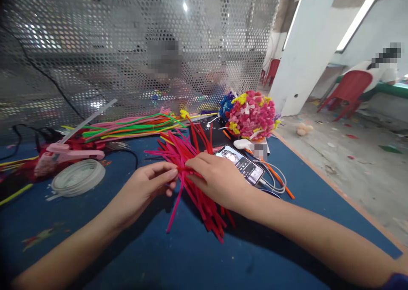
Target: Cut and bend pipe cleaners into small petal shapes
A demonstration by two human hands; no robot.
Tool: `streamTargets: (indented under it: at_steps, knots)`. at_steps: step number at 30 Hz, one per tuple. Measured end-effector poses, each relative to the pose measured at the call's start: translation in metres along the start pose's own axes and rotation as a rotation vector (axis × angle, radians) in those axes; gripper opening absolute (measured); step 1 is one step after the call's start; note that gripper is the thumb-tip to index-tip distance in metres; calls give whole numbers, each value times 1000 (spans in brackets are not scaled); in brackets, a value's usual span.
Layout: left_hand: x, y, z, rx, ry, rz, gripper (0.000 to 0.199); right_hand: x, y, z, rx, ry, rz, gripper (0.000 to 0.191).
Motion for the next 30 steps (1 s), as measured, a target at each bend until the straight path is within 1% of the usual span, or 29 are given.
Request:
streamTargets:
  at_steps: [4,7,9,11,13,15,18,20,22,24,27,29,30]
  knots:
    - [1,-2,0,-110,-87,45,18,2,0,3,-131,45,115,19]
    - [2,-4,-1,-161,-100,63,20,0,-1,3,-143,36,116,19]
    - [1,-6,-1,-181,-105,50,22,-1,-1,3,-156,9,105,20]
    - [1,-7,0,-210,-124,24,24,2,-2,4,-194,-44,98,19]
    - [0,-9,0,-233,-138,-19,27,7,-3,7,-232,-114,115,19]
    - [0,-10,1,-225,-137,-90,29,14,-3,12,-251,-165,142,19]
    - [0,-12,1,-239,-135,-164,29,24,-4,19,-253,-166,173,17]
    - [-1,-12,0,-302,-143,-124,28,27,-4,22,-281,-143,203,18]
    - [-1,-13,-1,-388,-160,-24,28,27,-5,23,-327,-118,243,19]
    - [-2,-14,-3,-480,-185,92,27,24,-7,23,-379,-80,275,21]
    - [-3,-17,-5,-656,-241,233,25,17,-9,22,-474,-19,285,20]
    - [-4,-19,-5,-758,-280,284,26,13,-9,21,-539,-11,280,18]
    - [-4,-20,-5,-785,-296,293,26,12,-9,20,-564,-20,275,18]
Point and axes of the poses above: each hand's wrist, its own z-axis away from the middle knuckle, its own x-axis out of the palm, y = z × x, the point moved 1 cm from there along -z, towards the middle knuckle, and after that the axes turned 8 degrees about y, right-handed, at the moved point
